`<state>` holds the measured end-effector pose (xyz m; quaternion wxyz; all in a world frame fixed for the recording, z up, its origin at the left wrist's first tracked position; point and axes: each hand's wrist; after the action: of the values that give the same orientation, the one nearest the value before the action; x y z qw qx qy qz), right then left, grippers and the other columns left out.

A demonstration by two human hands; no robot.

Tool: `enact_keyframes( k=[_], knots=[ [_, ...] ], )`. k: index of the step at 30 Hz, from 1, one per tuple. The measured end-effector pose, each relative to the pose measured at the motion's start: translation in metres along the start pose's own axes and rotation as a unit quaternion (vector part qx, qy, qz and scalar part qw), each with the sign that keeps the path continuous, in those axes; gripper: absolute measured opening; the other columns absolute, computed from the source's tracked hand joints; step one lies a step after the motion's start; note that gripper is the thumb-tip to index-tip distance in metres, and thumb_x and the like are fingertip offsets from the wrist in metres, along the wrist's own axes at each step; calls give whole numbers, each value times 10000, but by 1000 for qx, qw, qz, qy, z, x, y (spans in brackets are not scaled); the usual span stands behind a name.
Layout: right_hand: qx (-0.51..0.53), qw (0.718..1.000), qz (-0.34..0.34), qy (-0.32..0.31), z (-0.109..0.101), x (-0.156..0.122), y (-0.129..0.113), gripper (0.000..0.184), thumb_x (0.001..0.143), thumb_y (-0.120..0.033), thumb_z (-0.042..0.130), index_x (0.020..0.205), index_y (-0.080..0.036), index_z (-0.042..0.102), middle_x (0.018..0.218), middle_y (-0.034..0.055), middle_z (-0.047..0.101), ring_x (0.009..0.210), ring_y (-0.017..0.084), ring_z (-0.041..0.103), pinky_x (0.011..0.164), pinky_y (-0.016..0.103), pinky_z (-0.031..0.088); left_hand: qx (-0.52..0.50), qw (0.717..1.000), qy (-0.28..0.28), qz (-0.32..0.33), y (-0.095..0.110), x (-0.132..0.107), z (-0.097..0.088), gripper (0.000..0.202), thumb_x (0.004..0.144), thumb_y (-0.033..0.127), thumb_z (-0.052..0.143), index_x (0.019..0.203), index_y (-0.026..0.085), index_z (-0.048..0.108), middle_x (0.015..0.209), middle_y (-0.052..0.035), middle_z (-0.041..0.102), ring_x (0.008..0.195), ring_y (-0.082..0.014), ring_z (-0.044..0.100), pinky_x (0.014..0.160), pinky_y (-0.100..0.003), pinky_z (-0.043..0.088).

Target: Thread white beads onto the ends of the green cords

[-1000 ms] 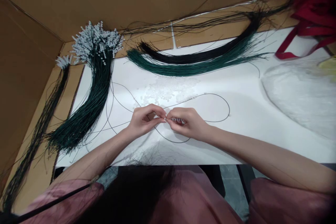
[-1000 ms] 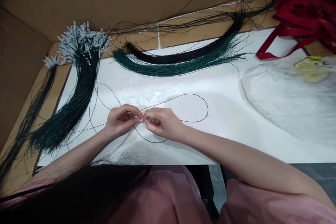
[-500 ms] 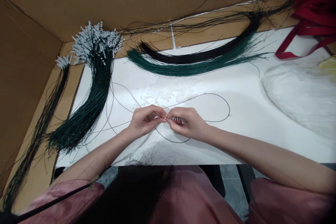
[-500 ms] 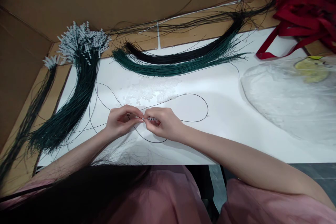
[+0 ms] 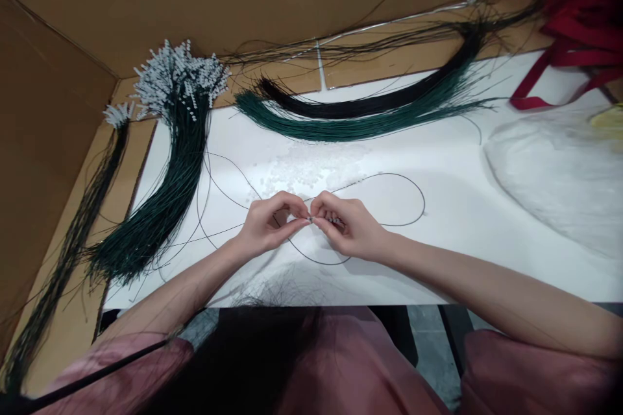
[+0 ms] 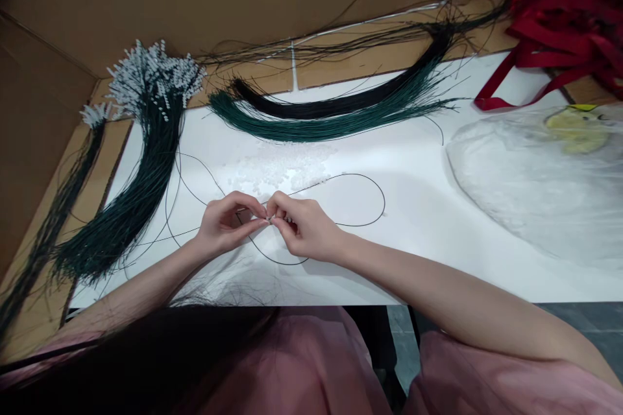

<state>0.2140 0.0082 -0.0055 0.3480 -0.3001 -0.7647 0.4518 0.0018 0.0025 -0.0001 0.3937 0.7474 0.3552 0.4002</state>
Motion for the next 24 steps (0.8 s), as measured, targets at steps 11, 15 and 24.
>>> enact_keyframes(
  k=[11,15,24],
  knots=[
    [-2,1000,9,8,1,0,0,126,853,-83,534,933,-180,523,659,-66,482,506,55,414,505,181,336,12,1000,7,-16,5,1,0,172,843,117,685,998,159,625,848,-38,666,730,-119,633,651,-239,526],
    [-16,999,17,27,2,1,-2,98,837,-110,555,914,-171,560,655,-57,507,495,55,419,512,186,351,27,1000,1,-4,5,2,0,174,835,111,686,984,165,615,842,-33,668,724,-119,630,649,-240,523],
    [-50,998,-5,28,4,2,0,61,821,-123,560,805,-161,605,678,-10,590,553,82,471,555,200,377,-5,1000,-15,-11,-2,-2,-1,187,845,119,673,985,171,560,871,-49,657,761,-135,639,657,-255,533]
  ],
)
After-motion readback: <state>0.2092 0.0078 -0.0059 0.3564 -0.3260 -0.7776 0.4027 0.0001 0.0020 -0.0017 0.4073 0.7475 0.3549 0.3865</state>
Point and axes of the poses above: each hand's wrist, its own x-axis towards the middle knuckle, its own z-axis out of the palm, y = z × x
